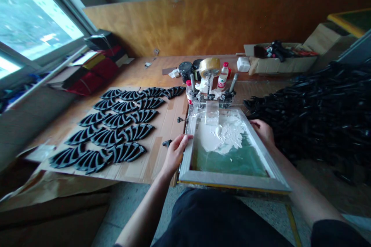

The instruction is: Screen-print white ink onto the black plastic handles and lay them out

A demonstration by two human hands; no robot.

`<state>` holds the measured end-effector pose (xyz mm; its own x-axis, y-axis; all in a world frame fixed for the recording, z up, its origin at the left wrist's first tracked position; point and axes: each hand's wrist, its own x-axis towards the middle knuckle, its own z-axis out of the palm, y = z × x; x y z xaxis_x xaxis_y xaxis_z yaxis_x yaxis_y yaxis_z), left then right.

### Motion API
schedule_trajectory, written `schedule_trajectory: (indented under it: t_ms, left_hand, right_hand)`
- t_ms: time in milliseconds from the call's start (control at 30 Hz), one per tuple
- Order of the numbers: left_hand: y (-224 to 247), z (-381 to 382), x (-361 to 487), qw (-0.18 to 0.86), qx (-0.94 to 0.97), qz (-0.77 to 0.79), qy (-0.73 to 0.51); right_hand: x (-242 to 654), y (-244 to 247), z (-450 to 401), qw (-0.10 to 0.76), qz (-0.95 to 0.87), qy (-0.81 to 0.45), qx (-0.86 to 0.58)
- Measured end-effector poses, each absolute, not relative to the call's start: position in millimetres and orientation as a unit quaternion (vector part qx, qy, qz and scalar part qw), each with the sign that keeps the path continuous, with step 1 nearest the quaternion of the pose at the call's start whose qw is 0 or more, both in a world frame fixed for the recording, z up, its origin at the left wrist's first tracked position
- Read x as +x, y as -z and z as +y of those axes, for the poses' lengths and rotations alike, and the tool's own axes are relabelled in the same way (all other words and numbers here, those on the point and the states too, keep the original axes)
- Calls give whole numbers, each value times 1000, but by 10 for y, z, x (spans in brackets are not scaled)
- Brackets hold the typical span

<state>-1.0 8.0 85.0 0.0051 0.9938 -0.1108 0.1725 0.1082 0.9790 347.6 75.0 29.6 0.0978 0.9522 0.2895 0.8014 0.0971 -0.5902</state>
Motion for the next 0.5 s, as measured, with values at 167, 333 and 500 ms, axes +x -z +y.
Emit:
schedule_trajectory:
  t_ms: [167,333,500]
  left_hand:
    - [-147,-33,-19,510,508,606,-339]
    - [134,34,11,479,518,635,-315]
    - [151,37,-5,475,515,641,-314]
  right_hand:
    - [2941,-643,1040,344,-753,-39,-560]
    - [2256,-627,1029,144,-846,-69,-508]
    - [2378,-414,577,90,-912,-69,-395]
